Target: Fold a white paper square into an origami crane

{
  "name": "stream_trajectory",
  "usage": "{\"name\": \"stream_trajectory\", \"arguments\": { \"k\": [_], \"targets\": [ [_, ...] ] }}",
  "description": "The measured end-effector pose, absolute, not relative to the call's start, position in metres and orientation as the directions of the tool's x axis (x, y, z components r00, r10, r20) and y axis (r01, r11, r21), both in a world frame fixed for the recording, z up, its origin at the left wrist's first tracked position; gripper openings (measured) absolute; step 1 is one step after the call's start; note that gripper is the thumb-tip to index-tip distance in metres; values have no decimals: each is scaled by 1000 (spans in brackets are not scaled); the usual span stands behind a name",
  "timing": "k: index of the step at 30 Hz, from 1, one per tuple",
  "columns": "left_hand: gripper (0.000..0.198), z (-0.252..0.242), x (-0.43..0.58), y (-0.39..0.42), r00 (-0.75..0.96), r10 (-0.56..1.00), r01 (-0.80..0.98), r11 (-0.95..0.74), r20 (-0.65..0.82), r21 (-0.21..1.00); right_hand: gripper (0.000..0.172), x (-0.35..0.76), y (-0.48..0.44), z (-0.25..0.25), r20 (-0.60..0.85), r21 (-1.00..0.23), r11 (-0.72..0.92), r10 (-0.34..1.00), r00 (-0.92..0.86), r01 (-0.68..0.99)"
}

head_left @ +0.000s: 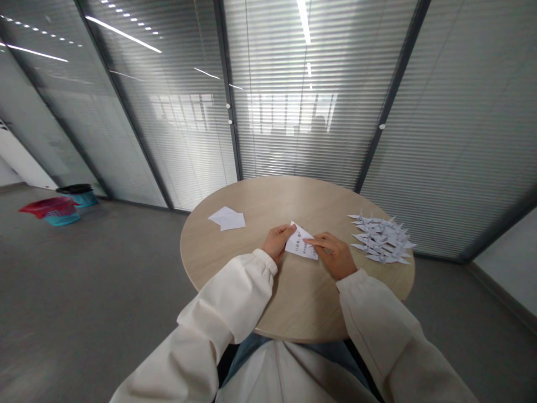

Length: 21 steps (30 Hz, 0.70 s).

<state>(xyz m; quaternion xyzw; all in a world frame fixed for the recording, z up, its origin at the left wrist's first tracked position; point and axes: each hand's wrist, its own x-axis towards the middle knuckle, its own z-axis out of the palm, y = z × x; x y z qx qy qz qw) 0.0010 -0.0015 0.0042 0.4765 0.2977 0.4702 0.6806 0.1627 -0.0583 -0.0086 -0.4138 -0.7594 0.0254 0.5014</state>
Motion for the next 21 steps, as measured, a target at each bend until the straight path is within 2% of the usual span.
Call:
{"name": "stream_trajectory", "arguments": {
  "k": [8, 13, 21],
  "targets": [
    [32, 10, -1, -6, 326, 944, -401, 83, 57, 912, 26, 162, -57, -10, 743, -442, 648, 652, -151, 620],
    [33, 11, -1, -7, 362, 931, -351, 83, 54, 933, 27, 161, -57, -10, 744, -421, 655, 645, -175, 627],
    [36, 5, -2, -2, 279, 958, -269, 8, 70, 963, 31, 158, -61, -6, 738, -437, 690, 642, -209, 577]
  ]
}}
